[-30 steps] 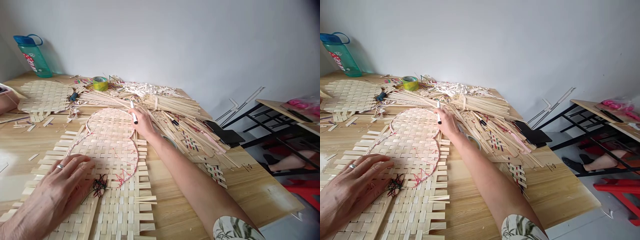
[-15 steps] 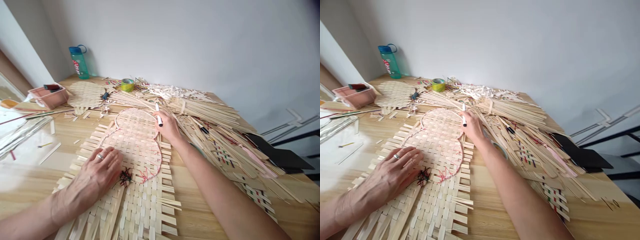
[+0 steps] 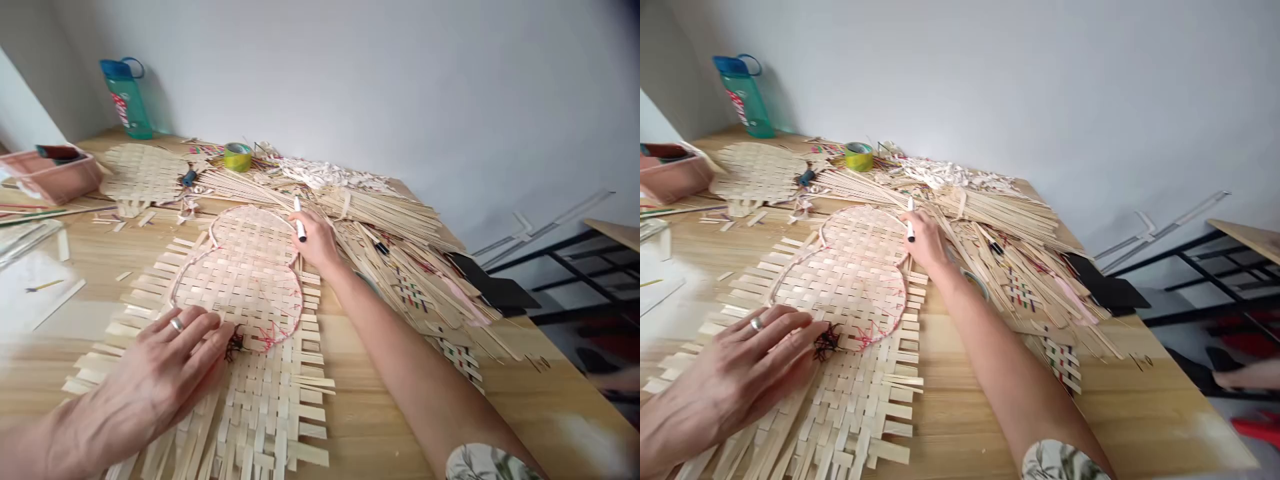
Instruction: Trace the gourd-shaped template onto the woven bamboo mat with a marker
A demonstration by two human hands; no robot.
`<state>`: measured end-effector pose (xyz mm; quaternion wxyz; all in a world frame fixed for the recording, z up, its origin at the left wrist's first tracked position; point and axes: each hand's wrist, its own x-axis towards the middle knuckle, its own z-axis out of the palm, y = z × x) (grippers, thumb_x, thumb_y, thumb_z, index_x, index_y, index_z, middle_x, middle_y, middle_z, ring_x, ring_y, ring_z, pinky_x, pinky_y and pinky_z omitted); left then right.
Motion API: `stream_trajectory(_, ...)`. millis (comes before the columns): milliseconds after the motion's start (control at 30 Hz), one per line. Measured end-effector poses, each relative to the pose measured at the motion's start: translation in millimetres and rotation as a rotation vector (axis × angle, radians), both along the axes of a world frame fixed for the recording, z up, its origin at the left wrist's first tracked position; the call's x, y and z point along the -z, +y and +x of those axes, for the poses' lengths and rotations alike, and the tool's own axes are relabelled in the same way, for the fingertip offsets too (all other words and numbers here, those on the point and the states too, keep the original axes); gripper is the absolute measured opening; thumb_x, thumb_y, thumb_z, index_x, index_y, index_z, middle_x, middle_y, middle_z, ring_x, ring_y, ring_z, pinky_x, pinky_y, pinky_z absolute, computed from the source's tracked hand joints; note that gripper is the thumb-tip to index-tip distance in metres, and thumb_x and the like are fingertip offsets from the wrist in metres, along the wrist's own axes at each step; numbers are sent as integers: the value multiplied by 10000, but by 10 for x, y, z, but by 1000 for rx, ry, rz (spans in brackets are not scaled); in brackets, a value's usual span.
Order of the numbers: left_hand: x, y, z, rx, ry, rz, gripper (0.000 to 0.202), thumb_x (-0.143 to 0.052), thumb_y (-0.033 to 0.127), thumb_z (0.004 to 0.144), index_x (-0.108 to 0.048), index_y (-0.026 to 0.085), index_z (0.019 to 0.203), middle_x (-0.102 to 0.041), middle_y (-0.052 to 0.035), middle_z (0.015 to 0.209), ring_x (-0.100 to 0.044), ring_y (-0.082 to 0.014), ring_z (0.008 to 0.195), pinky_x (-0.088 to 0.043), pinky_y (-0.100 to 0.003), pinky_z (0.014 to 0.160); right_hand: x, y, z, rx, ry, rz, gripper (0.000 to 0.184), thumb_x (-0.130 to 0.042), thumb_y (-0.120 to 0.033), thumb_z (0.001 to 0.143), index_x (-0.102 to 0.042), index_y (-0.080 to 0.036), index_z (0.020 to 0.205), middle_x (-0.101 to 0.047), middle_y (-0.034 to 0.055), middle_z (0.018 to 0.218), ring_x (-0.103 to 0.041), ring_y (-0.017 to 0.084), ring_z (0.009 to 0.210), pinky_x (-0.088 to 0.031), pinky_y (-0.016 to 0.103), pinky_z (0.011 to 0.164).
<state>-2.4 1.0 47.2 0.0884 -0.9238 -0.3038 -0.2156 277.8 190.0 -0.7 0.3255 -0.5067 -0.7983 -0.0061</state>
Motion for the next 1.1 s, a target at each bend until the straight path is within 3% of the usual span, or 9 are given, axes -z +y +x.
stream_trajectory(133, 35, -49, -1, 50, -38, -126, 172, -408, 91, 980, -502, 210, 900, -560, 19, 689, -538, -136, 506, -412, -280, 456, -21, 6, -7, 28, -7, -57, 366, -595, -13, 829, -670, -212, 1126, -683, 91, 1141, -646, 286, 1015, -504, 397, 886)
stream_trajectory(200, 74, -67, 4, 58, -29, -184, 220, -391, 77, 969, -415, 245, 829, -485, 54, 619, -448, -118, 402, -346, -285, 390, -31, 2, -13, 37, -19, -68, 383, -609, -3, 824, -661, -218, 1136, -675, 85, 1160, -644, 282, 1014, -506, 396, 876)
stream_trajectory(433, 125, -79, -47, 86, -56, -253, 200, -360, 98, 993, -506, 215, 1063, -587, 45, 656, -565, -114, 436, -426, -257, 408, -61, -9, -34, 61, -31, -97, 385, -623, 8, 824, -650, -221, 1133, -661, 81, 1156, -625, 276, 1013, -504, 388, 840)
stream_trajectory(567, 98, -109, 5, 84, -86, -293, 178, -393, 232, 1032, -522, 202, 1152, -642, 33, 670, -601, -123, 434, -444, -249, 388, -58, -3, -32, 63, -30, -91, 387, -617, 10, 825, -650, -228, 1129, -663, 82, 1162, -622, 280, 1012, -508, 398, 832)
stream_trajectory(633, 92, -124, 60, 45, -104, -282, 183, -403, 263, 1031, -531, 197, 1143, -627, 40, 629, -592, -127, 407, -415, -252, 358, -55, -1, -30, 60, -33, -86, 398, -602, 18, 821, -649, -236, 1124, -666, 79, 1155, -622, 281, 1005, -509, 401, 828)
stream_trajectory(867, 185, -159, 106, -77, -173, -354, 240, -399, 136, 930, -553, 216, 1096, -510, 103, 519, -496, -80, 341, -352, -186, 363, -44, 9, -26, 58, -47, -86, 394, -588, 5, 824, -644, -236, 1130, -668, 84, 1173, -623, 287, 1002, -511, 405, 830)
stream_trajectory(1100, 269, -179, 59, -79, -171, -412, 253, -402, 125, 903, -546, 209, 1093, -509, 102, 536, -482, -75, 352, -336, -191, 381, -59, -6, -34, 80, -57, -88, 419, -602, 19, 814, -651, -238, 1141, -666, 77, 1170, -629, 277, 959, -502, 387, 797)
